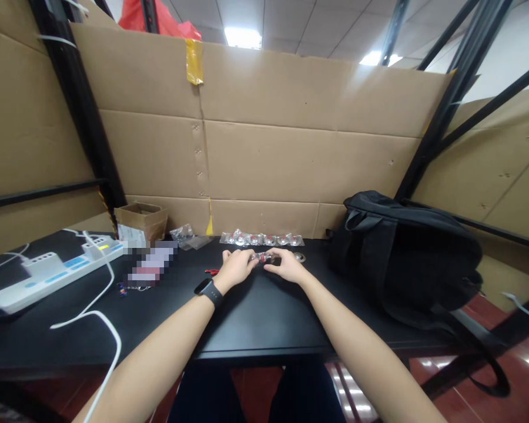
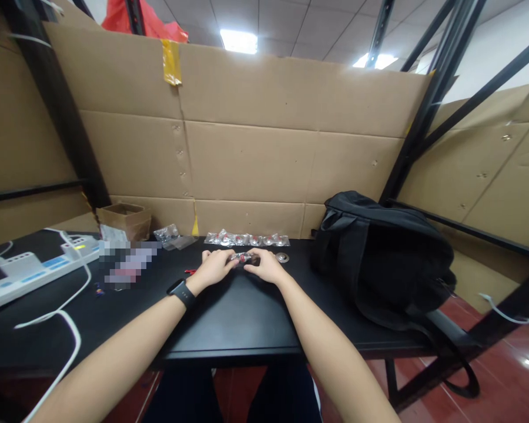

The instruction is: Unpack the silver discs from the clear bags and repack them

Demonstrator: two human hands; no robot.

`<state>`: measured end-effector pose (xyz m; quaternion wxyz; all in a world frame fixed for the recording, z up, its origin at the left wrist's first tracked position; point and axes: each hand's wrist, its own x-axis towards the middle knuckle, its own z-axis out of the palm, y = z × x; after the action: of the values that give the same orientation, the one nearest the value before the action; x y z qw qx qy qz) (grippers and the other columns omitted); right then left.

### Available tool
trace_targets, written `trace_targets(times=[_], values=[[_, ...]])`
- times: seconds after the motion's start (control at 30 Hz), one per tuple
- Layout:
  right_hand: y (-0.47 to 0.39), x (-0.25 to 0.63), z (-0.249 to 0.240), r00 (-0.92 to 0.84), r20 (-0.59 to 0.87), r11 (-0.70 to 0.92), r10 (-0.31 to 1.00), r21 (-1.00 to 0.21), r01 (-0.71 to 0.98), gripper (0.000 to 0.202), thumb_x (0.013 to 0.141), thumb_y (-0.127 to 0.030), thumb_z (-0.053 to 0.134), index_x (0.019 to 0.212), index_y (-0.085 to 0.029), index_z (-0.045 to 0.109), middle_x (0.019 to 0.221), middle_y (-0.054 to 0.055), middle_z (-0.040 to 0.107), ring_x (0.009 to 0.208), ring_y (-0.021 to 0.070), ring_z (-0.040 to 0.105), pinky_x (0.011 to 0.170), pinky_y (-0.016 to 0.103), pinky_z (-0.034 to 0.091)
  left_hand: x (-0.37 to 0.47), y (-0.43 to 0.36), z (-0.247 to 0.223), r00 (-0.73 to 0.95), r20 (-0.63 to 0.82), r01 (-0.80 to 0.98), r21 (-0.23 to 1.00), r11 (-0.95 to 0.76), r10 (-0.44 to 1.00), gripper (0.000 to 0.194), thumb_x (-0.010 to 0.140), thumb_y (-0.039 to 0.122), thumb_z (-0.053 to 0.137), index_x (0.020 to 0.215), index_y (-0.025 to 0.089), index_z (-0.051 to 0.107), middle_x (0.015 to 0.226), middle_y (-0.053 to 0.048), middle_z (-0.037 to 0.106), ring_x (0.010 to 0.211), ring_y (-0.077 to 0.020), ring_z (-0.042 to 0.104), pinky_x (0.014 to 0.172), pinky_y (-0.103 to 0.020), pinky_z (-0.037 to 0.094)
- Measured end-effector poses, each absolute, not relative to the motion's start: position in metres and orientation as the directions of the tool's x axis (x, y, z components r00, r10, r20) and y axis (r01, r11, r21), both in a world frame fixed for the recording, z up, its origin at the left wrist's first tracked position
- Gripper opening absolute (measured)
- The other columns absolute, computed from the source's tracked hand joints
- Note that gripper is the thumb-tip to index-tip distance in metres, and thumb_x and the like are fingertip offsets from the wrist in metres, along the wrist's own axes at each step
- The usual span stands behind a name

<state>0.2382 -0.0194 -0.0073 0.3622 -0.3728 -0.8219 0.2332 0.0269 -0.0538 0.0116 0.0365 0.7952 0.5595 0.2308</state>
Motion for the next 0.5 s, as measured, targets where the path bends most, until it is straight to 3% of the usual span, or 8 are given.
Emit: trace_targets(times=[0.1, 0.2, 0.33, 0.5], values=[[-0.012, 0.237, -0.011, -0.403, 0.430, 0.565, 0.808, -0.761, 0.319, 0.032, 0.075, -0.035, 0.075, 0.101, -0.018, 0.066, 0.085, 0.003, 0.073, 0.084, 0.0206, 0.069, 0.083, 0.033, 0.052, 0.026, -0.054, 0.017, 0.246, 0.309, 0.831, 0.420, -0.364, 0.918, 0.027, 0.095, 0.042, 0.049, 0.084, 0.024, 0.065, 0.089, -0.001, 0.076, 0.094, -0.0238, 0.068, 0.092, -0.039, 0.032], [0.002, 0.232, -0.009, -0.349, 0.416, 0.519, 0.840, -0.804, 0.289, 0.036, 0.074, -0.035, 0.075, 0.103, -0.017, 0.063, 0.081, 0.003, 0.073, 0.082, 0.0209, 0.070, 0.081, 0.033, 0.053, 0.021, -0.051, 0.021, 0.217, 0.299, 0.804, 0.484, -0.344, 0.929, 0.025, 0.093, 0.045, 0.051, 0.090, 0.027, 0.067, 0.091, -0.001, 0.077, 0.096, -0.0236, 0.068, 0.091, -0.039, 0.034], [0.032, 0.225, 0.001, -0.198, 0.364, 0.411, 0.910, -0.731, 0.545, 0.030, 0.076, -0.027, 0.073, 0.104, -0.018, 0.064, 0.082, 0.003, 0.075, 0.080, 0.0195, 0.071, 0.078, 0.030, 0.052, 0.000, -0.042, 0.024, 0.129, 0.288, 0.850, 0.461, -0.255, 0.949, 0.026, 0.088, 0.044, 0.055, 0.104, 0.029, 0.069, 0.099, -0.003, 0.077, 0.104, -0.0262, 0.066, 0.093, -0.042, 0.034], [0.076, 0.211, 0.015, -0.002, 0.321, 0.226, 0.947, -0.661, 0.716, 0.023, 0.073, -0.021, 0.075, 0.094, -0.020, 0.067, 0.082, 0.003, 0.075, 0.084, 0.0212, 0.070, 0.083, 0.035, 0.050, -0.056, -0.028, 0.031, -0.011, 0.280, 0.927, 0.362, -0.095, 0.960, 0.024, 0.089, 0.038, 0.051, 0.101, 0.030, 0.070, 0.109, -0.006, 0.075, 0.110, -0.0315, 0.062, 0.092, -0.048, 0.033]])
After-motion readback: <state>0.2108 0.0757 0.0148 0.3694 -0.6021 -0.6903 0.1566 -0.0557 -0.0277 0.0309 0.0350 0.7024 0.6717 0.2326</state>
